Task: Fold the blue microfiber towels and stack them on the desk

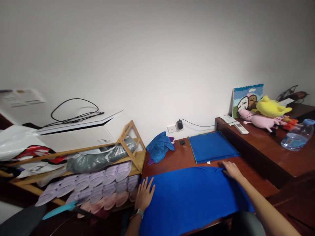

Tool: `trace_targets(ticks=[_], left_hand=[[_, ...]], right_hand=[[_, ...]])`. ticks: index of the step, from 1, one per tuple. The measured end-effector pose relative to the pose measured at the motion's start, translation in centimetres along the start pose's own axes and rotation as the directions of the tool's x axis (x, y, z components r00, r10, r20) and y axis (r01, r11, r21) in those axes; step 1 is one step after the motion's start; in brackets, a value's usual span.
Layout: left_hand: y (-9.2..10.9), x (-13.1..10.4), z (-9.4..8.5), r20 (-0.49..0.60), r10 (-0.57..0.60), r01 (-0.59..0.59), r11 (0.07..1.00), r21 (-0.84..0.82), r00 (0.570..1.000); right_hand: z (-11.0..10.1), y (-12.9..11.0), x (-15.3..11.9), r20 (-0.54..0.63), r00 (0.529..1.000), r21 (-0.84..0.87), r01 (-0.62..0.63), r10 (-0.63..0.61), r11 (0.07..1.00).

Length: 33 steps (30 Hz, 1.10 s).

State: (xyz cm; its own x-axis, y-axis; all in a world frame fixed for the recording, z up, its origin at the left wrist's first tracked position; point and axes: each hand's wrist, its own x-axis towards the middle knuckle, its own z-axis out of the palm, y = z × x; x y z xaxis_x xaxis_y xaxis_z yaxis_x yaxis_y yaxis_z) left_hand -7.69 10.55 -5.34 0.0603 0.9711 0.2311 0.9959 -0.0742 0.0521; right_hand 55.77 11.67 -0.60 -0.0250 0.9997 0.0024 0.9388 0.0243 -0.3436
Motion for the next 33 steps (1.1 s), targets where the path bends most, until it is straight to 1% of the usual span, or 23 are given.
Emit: trace_targets(ticks=[2, 6, 8, 10, 12, 13, 16, 18, 20, 22, 23, 25, 27, 28, 29, 31, 32, 33], left_hand=[[0.0, 0.0, 0.0, -0.009, 0.004, -0.004, 1.000, 0.000, 1.000], [-0.1, 0.0, -0.2, -0.006, 0.005, -0.005, 1.000, 0.007, 1.000], [-0.1, 0.0, -0.2, 0.012, 0.002, -0.002, 1.000, 0.015, 1.000], [-0.1, 0.0, -0.2, 0.032, -0.001, 0.000, 1.000, 0.030, 0.999], [-0.1, 0.0, -0.1, 0.044, -0.004, 0.002, 0.999, 0.048, 0.999], [-0.2, 0.0, -0.1, 0.048, -0.004, 0.001, 0.998, 0.055, 0.999], [-0.3, 0.0, -0.1, 0.059, 0.000, -0.004, 0.998, 0.062, 0.998], [-0.4, 0.0, -0.1, 0.063, 0.002, -0.006, 0.998, 0.060, 0.998], [-0.4, 0.1, -0.1, 0.061, 0.003, -0.007, 0.998, 0.058, 0.998], [-0.4, 0.1, 0.0, 0.052, 0.005, -0.008, 0.998, 0.059, 0.999], [-0.4, 0.1, 0.0, 0.048, 0.006, -0.009, 0.998, 0.062, 0.999], [-0.5, 0.1, 0.1, 0.047, 0.004, -0.008, 0.997, 0.073, 0.999], [-0.6, 0.2, -0.1, 0.060, 0.003, -0.008, 0.996, 0.086, 0.998], [-0.6, 0.2, -0.3, 0.068, 0.004, -0.010, 0.996, 0.093, 0.998], [-0.6, 0.3, -0.5, 0.074, 0.008, -0.016, 0.995, 0.100, 0.997], [-0.3, 0.5, -1.0, 0.057, 0.028, -0.034, 0.994, 0.105, 0.998], [0.1, 0.7, -1.2, 0.035, 0.041, -0.045, 0.994, 0.101, 0.999], [0.6, 0.9, -1.4, 0.010, 0.058, -0.058, 0.994, 0.089, 0.998]], right_hand=[[-0.5, 0.4, 0.5, 0.023, 1.000, 0.049, 0.010, -0.011, 0.999], [-1.8, 1.3, 1.6, 0.039, 0.999, 0.146, -0.012, 0.006, 0.989], [-2.4, 1.5, 2.0, 0.034, 0.999, 0.258, -0.029, 0.021, 0.966], [-2.9, 1.4, 2.3, 0.053, 0.997, 0.423, -0.072, 0.055, 0.903], [-3.0, 1.2, 2.4, 0.091, 0.990, 0.554, -0.137, 0.103, 0.821], [-2.9, 1.0, 2.4, 0.103, 0.987, 0.582, -0.159, 0.122, 0.797], [-2.4, 0.6, 2.6, 0.099, 0.985, 0.614, -0.172, 0.141, 0.770], [-1.9, 0.6, 2.8, 0.120, 0.983, 0.616, -0.181, 0.136, 0.766], [-1.4, 0.9, 3.1, 0.156, 0.977, 0.591, -0.209, 0.143, 0.779], [-1.1, 1.3, 3.5, 0.141, 0.979, 0.509, -0.199, 0.146, 0.838], [-1.0, 1.5, 3.7, 0.100, 0.985, 0.443, -0.168, 0.137, 0.881], [-0.9, 1.8, 3.9, -0.036, 0.995, 0.254, -0.078, 0.089, 0.964], [-0.7, 1.6, 3.9, -0.178, 0.983, 0.047, -0.027, 0.035, 0.999], [-0.5, 1.4, 3.8, -0.246, 0.969, -0.037, -0.031, 0.021, 0.999], [-0.2, 1.0, 3.6, -0.312, 0.950, -0.095, -0.050, 0.018, 0.994], [0.8, 0.1, 3.0, -0.415, 0.909, -0.141, -0.095, 0.029, 0.985], [1.5, -0.5, 2.6, -0.442, 0.896, -0.142, -0.098, 0.025, 0.985], [2.2, -1.1, 2.2, -0.446, 0.895, -0.138, -0.085, 0.015, 0.987]])
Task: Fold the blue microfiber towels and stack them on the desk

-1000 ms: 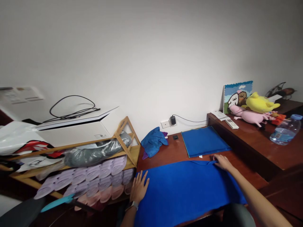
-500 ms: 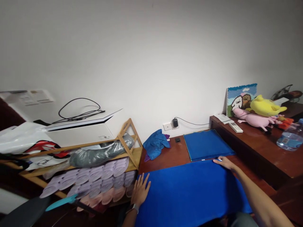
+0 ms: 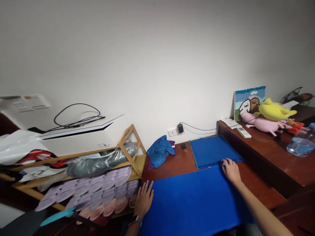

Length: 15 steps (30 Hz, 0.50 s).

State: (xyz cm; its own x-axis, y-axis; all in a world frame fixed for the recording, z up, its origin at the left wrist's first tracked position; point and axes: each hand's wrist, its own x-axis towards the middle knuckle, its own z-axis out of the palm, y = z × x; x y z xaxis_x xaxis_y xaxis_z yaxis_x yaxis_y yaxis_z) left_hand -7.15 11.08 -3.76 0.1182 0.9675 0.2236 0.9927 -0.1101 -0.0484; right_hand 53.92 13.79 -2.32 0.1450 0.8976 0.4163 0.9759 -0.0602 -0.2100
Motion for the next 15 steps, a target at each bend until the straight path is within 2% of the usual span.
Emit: trace_targets(ticks=[2, 4, 6, 8, 12, 14, 15], left_hand=[[1.2, 0.5, -0.3, -0.022, 0.034, -0.035, 0.999, -0.041, 0.999], [2.4, 0.8, -0.2, 0.016, 0.052, -0.051, 0.995, -0.082, 0.998], [3.0, 0.9, 0.2, 0.066, 0.039, -0.032, 0.995, -0.099, 0.997], [2.7, 0.7, 0.8, 0.087, 0.000, 0.008, 0.996, -0.088, 0.996], [0.0, -0.1, 1.4, 0.092, -0.081, 0.084, 0.996, -0.033, 0.992], [-0.6, -0.3, 1.3, 0.070, -0.089, 0.090, 0.996, -0.024, 0.994], [-0.2, -0.2, 1.0, 0.048, -0.077, 0.079, 0.996, -0.034, 0.996]], right_hand=[[0.9, -1.2, -1.5, 0.072, 0.997, 0.028, 0.033, -0.035, 0.999], [1.6, -1.9, -2.8, 0.214, 0.976, 0.038, 0.034, -0.041, 0.999], [1.9, -1.8, -3.5, 0.336, 0.942, 0.024, 0.007, -0.014, 1.000], [1.7, -0.7, -3.7, 0.395, 0.919, 0.005, -0.014, 0.011, 1.000], [0.7, 2.2, -3.3, 0.410, 0.902, -0.085, -0.115, 0.140, 0.990], [0.5, 2.1, -3.1, 0.353, 0.917, -0.122, -0.149, 0.183, 0.981], [0.5, 1.3, -3.2, 0.310, 0.936, -0.116, -0.138, 0.168, 0.984]])
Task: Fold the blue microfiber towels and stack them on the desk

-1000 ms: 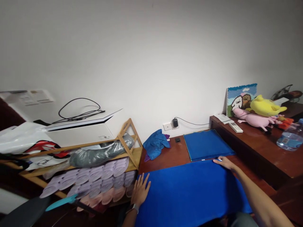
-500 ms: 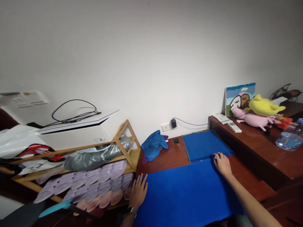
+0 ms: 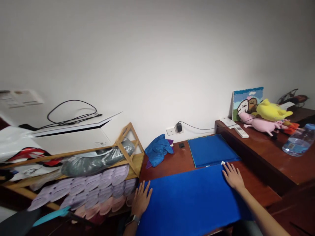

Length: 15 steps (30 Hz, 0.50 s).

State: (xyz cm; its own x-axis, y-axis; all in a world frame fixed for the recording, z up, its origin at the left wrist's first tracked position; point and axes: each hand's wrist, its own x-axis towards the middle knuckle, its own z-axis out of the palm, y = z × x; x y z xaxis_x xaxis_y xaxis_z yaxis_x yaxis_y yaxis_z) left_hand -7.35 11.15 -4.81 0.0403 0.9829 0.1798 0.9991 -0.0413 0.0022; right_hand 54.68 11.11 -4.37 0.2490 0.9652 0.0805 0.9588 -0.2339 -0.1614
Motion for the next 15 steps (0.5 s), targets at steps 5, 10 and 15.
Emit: trace_targets(ticks=[5, 10, 15], left_hand=[[9.4, 0.9, -1.2, -0.053, 0.232, -0.237, 0.961, -0.143, 0.971], [16.3, 1.9, -1.1, 0.049, 0.296, -0.278, 0.934, -0.224, 0.954], [8.0, 1.3, -0.1, 0.055, 0.091, -0.083, 0.987, -0.139, 0.994]], right_hand=[[0.6, -11.2, -2.6, -0.111, 0.929, 0.136, 0.366, -0.352, 0.921], [1.6, -19.8, -4.5, 0.030, 0.852, 0.272, 0.496, -0.523, 0.824], [1.3, -13.5, -2.5, 0.107, 0.914, 0.193, 0.366, -0.391, 0.910]])
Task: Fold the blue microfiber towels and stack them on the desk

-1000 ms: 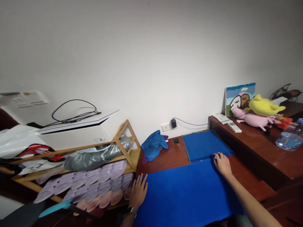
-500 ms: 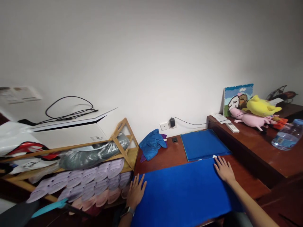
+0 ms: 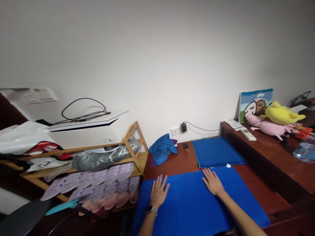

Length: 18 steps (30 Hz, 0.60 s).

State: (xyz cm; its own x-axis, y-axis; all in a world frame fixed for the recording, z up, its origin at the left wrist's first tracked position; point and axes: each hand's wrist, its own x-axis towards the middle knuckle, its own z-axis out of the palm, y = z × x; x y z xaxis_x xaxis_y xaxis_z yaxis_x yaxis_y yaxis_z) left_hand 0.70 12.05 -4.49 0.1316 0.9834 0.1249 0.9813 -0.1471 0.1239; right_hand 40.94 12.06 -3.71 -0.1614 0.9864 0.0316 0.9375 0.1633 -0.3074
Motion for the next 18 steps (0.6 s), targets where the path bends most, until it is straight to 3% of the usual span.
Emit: trace_targets(ticks=[2, 4, 6, 9, 12, 14, 16, 18], left_hand=[[-4.1, -0.9, -0.2, -0.029, -0.080, 0.081, 0.996, 0.045, 0.996], [-6.9, -1.7, -0.3, -0.042, -0.113, 0.116, 0.991, 0.071, 0.993], [-8.0, -2.1, -0.3, -0.046, -0.121, 0.124, 0.989, 0.081, 0.992], [-8.0, -2.1, -0.2, -0.052, -0.127, 0.131, 0.987, 0.088, 0.991], [-7.8, -1.9, -0.5, -0.047, -0.143, 0.147, 0.984, 0.098, 0.989], [-7.5, -1.8, -0.9, -0.047, -0.148, 0.152, 0.984, 0.097, 0.988], [-6.2, -1.4, -1.3, -0.087, -0.107, 0.113, 0.991, 0.075, 0.990], [-3.6, -1.0, -1.5, -0.130, -0.004, 0.008, 0.999, 0.036, 0.992]], right_hand=[[-1.0, 4.6, -0.8, -0.015, 0.995, -0.051, -0.103, 0.103, 0.993], [-2.0, 8.8, -1.7, -0.033, 0.978, -0.084, -0.207, 0.204, 0.975], [-2.6, 11.9, -2.4, -0.036, 0.962, -0.096, -0.273, 0.271, 0.957], [-3.1, 14.3, -2.9, -0.018, 0.953, -0.104, -0.303, 0.303, 0.947], [-3.3, 14.5, -2.8, -0.009, 0.949, -0.113, -0.314, 0.316, 0.942], [-3.4, 13.3, -2.5, -0.033, 0.951, -0.120, -0.308, 0.306, 0.944], [-3.3, 10.7, -2.0, -0.107, 0.961, -0.123, -0.266, 0.254, 0.956], [-2.8, 6.3, -1.4, -0.198, 0.968, -0.111, -0.181, 0.157, 0.977]])
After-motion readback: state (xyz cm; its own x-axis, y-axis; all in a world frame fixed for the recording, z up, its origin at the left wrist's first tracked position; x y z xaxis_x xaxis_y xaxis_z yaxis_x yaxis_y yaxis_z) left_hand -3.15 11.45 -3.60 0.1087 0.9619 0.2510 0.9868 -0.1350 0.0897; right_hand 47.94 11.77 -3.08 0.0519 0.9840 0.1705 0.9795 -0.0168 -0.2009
